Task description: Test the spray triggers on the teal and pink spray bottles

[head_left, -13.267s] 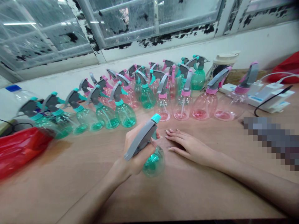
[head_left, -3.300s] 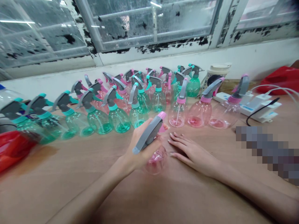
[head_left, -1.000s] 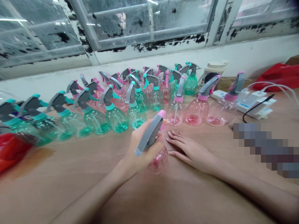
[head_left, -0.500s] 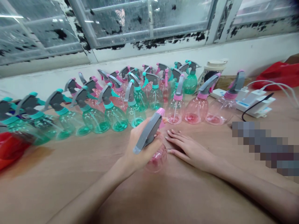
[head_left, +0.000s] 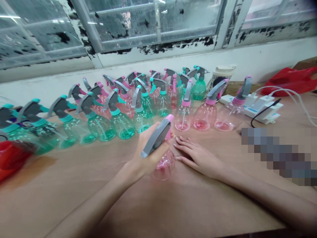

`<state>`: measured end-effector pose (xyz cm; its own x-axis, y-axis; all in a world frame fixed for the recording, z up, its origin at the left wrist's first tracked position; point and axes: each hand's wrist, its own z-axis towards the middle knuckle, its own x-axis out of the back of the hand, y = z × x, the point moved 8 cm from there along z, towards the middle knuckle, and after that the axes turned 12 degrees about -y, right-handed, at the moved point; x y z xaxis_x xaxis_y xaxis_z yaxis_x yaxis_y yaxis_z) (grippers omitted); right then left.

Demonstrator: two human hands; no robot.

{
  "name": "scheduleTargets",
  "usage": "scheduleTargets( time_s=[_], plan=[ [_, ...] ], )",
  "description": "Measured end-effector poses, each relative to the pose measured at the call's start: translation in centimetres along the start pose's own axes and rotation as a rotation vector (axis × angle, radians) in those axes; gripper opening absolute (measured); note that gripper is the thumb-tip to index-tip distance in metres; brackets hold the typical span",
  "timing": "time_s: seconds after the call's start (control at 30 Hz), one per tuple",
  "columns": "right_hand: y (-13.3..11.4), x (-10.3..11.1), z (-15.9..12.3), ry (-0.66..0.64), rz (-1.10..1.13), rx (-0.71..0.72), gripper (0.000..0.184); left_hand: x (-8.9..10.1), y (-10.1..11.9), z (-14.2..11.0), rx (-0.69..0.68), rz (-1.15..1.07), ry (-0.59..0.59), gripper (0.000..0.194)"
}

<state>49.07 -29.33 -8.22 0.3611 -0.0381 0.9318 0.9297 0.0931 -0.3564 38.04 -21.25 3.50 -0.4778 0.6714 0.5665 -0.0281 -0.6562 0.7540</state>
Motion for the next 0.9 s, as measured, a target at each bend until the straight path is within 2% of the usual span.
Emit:
scheduleTargets(
  time_s=[0.13, 0.4, 0.9],
  plan=[
    [0.0, 0.1, 0.1, -0.007, -0.016, -0.002, 0.053, 0.1, 0.4, 0.1, -0.046, -0.022, -0.005, 0.004],
    [-0.1, 0.5, -0.5, -0.019, -0.049, -0.009, 0.055, 0.1, -0.8, -0.4, 0.059, -0.035, 0.035, 0.006],
    [0.0, 0.1, -2.4, -0.064, -0.146, -0.078, 0.062, -0.1, -0.3, -0.5, -0.043, -0.027, 0.021, 0.006]
  ],
)
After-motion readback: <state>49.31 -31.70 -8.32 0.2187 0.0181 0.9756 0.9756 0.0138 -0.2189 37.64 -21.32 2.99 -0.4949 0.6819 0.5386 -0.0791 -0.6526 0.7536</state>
